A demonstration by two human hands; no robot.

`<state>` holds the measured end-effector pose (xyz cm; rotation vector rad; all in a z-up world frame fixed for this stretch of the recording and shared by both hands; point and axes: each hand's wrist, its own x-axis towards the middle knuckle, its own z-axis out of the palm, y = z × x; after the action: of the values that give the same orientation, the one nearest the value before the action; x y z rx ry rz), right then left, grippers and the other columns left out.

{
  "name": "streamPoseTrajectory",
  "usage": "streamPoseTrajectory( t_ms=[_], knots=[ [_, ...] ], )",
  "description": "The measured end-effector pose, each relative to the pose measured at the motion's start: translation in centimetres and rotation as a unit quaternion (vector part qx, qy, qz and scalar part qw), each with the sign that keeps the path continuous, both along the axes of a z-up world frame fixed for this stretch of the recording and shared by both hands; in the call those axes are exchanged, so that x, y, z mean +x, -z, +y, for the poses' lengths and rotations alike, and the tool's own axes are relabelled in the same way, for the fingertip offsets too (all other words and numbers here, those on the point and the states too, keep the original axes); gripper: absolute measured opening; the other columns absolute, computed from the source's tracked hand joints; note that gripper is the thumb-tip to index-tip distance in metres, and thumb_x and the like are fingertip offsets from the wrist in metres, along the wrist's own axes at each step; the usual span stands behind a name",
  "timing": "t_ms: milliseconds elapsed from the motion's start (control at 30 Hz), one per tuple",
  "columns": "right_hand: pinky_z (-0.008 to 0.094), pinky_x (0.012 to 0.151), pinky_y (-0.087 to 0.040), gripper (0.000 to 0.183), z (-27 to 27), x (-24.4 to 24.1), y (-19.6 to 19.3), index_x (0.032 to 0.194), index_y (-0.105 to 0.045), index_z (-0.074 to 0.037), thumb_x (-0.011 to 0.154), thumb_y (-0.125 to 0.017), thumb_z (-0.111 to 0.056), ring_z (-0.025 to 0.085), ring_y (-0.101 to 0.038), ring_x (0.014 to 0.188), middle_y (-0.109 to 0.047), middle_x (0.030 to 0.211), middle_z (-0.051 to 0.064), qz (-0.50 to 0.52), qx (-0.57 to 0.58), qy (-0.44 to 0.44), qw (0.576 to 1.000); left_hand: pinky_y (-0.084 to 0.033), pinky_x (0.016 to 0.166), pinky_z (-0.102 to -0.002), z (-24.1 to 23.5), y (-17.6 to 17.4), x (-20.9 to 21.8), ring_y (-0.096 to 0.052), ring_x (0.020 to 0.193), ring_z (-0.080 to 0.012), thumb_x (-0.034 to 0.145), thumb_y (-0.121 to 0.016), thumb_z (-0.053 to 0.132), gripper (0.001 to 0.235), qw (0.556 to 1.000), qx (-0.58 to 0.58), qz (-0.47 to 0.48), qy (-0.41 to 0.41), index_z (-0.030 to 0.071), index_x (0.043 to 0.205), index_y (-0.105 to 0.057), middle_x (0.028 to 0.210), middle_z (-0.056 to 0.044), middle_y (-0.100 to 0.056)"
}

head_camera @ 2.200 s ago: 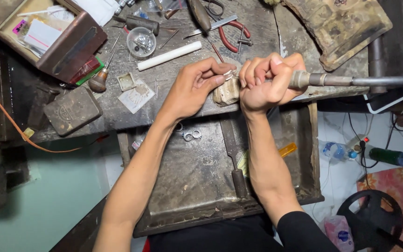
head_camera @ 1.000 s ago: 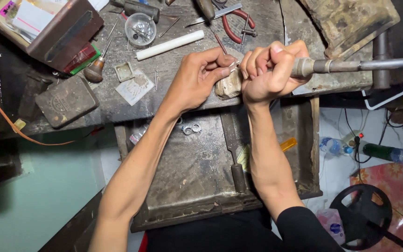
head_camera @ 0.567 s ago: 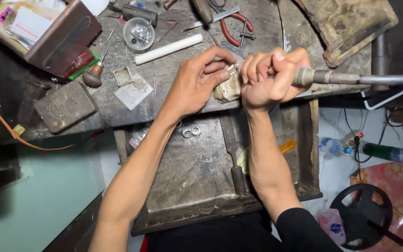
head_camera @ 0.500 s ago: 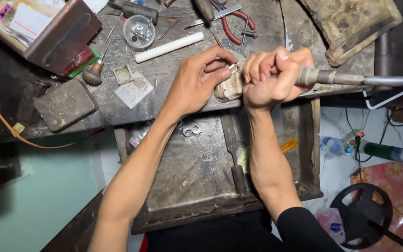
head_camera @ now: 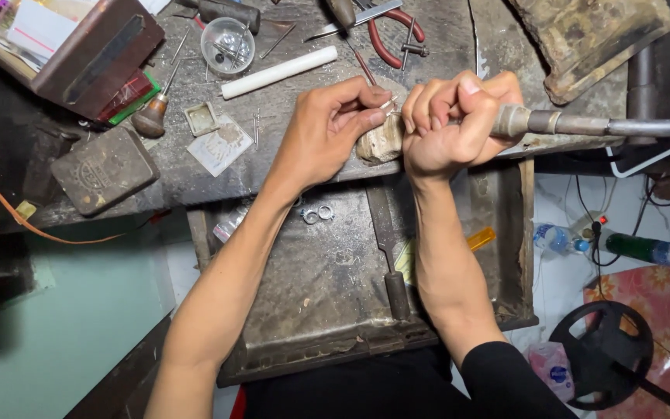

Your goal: The person uses a handheld rotary tool to grind and polish a small metal object on a workbench. They then switch to a wire brush and continue polishing the same object by hand. The workspace is cluttered with various tools and materials.

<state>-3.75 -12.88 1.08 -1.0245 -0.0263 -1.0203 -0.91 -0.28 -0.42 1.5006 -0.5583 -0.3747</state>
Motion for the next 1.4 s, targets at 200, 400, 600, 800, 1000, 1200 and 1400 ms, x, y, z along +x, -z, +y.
streamPoseTrajectory(
  t_ms=[200,400,600,800,1000,1200,1400],
  knots=[
    [0.032,0.032,-0.017,0.020,0.34,-0.07,-0.33,0.082,-0.024,-0.011,0.090,-0.039,0.000,0.016,-0.019,0.034,-0.014,0.054,0.005,0.016,0.011,-0.020,1.000,-0.066,0.094,-0.036,-0.18,0.26,0.08,-0.074,0.114,-0.0280,0.092,-0.068,-0.002,0.011,0.999,0.003,-0.048,-0.006,0.003,0.086,-0.061,0.105,-0.019,-0.078],
    [0.032,0.033,-0.016,0.020,0.36,0.04,-0.24,0.081,-0.025,-0.011,0.090,-0.039,0.000,0.016,-0.019,0.034,-0.014,0.054,0.005,0.015,-0.004,-0.015,1.000,-0.067,0.091,-0.034,-0.19,0.35,0.31,-0.075,0.113,-0.0275,0.092,-0.068,-0.004,0.016,0.999,0.003,-0.051,-0.007,0.004,0.082,-0.059,0.099,-0.017,-0.078],
    [0.031,0.032,-0.016,0.022,0.41,0.07,-0.39,0.081,-0.025,-0.012,0.088,-0.042,0.000,0.015,-0.020,0.034,-0.014,0.054,0.005,0.027,0.033,-0.004,0.999,-0.064,0.091,-0.030,-0.19,0.52,0.27,-0.074,0.114,-0.0257,0.092,-0.069,-0.004,0.015,0.998,-0.007,-0.055,-0.004,0.004,0.083,-0.060,0.096,-0.014,-0.078],
    [0.031,0.031,-0.016,0.021,0.53,0.14,-0.60,0.079,-0.026,-0.011,0.088,-0.041,0.001,0.016,-0.019,0.033,-0.014,0.053,0.005,0.021,0.026,0.000,0.999,-0.065,0.090,-0.031,-0.18,0.41,0.32,-0.074,0.114,-0.0263,0.093,-0.069,-0.002,0.015,0.998,0.002,-0.062,-0.002,0.004,0.083,-0.059,0.098,-0.016,-0.078],
    [0.031,0.031,-0.017,0.021,0.45,0.17,-0.47,0.081,-0.025,-0.011,0.089,-0.040,0.001,0.015,-0.019,0.034,-0.013,0.054,0.005,0.016,0.016,-0.007,1.000,-0.064,0.089,-0.030,-0.19,0.45,0.30,-0.074,0.114,-0.0254,0.093,-0.069,-0.002,0.019,0.998,-0.001,-0.060,-0.004,0.005,0.081,-0.056,0.098,-0.015,-0.078],
    [0.032,0.032,-0.015,0.022,0.64,0.22,-0.55,0.080,-0.025,-0.010,0.088,-0.042,0.000,0.016,-0.019,0.033,-0.012,0.054,0.005,0.005,0.017,-0.002,1.000,-0.064,0.088,-0.030,-0.16,0.45,0.13,-0.075,0.114,-0.0250,0.093,-0.070,-0.002,0.021,0.998,0.008,-0.057,-0.005,0.005,0.081,-0.055,0.097,-0.014,-0.078],
    [0.031,0.032,-0.015,0.022,0.58,0.20,-0.45,0.080,-0.024,-0.010,0.089,-0.042,0.000,0.015,-0.018,0.034,-0.012,0.055,0.005,0.006,0.026,-0.005,1.000,-0.064,0.089,-0.030,-0.17,0.51,0.11,-0.075,0.114,-0.0253,0.094,-0.070,-0.001,0.020,0.998,0.006,-0.059,-0.003,0.006,0.081,-0.055,0.095,-0.013,-0.077]
  ],
)
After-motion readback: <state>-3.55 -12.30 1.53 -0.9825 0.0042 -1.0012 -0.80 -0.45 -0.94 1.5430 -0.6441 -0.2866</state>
